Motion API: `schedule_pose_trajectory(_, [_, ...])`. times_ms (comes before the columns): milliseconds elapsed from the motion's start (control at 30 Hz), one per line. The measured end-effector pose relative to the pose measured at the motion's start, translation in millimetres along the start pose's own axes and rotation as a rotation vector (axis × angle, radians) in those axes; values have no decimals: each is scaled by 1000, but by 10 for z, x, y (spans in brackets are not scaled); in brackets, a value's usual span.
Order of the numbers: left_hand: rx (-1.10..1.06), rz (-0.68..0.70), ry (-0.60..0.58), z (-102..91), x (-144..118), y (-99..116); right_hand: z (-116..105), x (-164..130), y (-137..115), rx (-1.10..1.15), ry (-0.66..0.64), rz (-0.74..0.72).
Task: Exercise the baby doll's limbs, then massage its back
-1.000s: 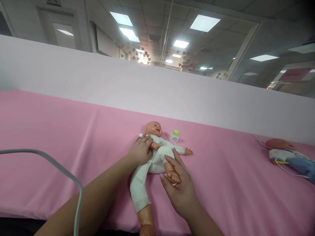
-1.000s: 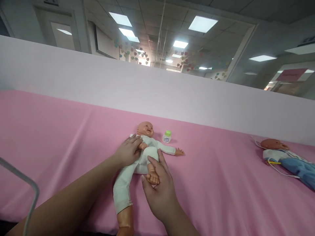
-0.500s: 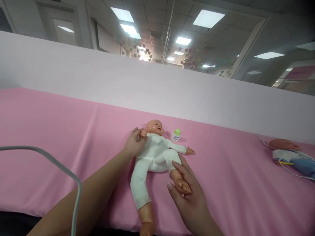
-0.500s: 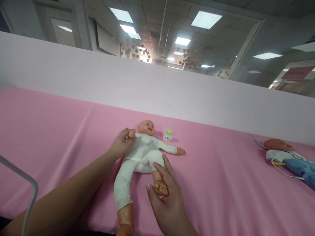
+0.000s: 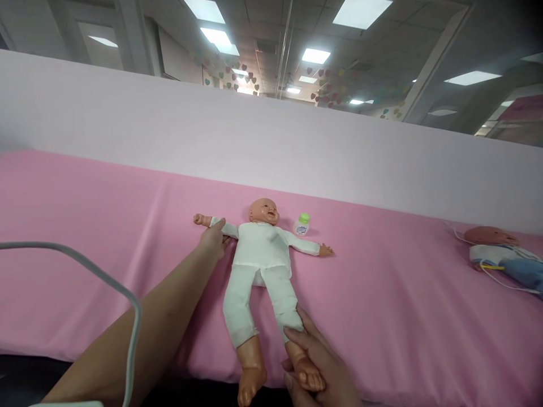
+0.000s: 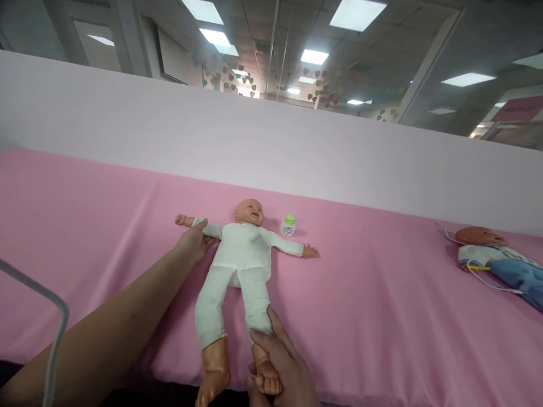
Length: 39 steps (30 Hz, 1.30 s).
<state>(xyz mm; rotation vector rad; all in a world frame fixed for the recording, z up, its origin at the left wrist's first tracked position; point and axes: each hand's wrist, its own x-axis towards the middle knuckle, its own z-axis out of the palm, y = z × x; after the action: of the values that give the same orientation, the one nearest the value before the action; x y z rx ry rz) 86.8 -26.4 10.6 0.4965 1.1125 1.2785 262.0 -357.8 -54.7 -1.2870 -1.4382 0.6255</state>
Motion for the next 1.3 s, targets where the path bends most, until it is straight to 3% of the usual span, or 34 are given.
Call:
schedule_pose_trajectory(133, [27, 55, 20, -15, -2, 13, -79, 69, -25, -67, -42, -39])
schedule_pose_trajectory(233, [156, 299, -48, 8, -106, 4, -158, 177, -161, -190, -16, -54])
schedule_pose_trajectory(367, [367, 608, -223, 92, -311, -79, -236, 443, -444, -299, 0, -87])
schedule_pose_trajectory(500, [702, 713, -349, 128, -437, -176, -233, 763, -629, -302, 48, -70])
schedule_pose_trajectory(633, [1114, 916, -495, 108, -492, -233, -176, 1019, -676, -312, 29, -31])
schedule_pose_trajectory(700, [1241, 950, -500, 107, -524, -247, -137, 1118, -664, -335, 7, -26])
schedule_pose_trajectory(867, [1311, 938, -478, 124, -600, -247, -45, 1241, -595, -350, 1, -11])
schedule_pose_trajectory(1033, [1171, 871, -422, 113, -553, -215, -64, 1078, -623, -347, 24, -18])
schedule_pose_trajectory(1133, [950, 705, -331, 87, -457, -158, -133, 854, -637, -345, 52, -3])
schedule_pose_trajectory(1300, [366, 290, -173, 35, -234, -2, -145, 424, -506, -259, 107, 18])
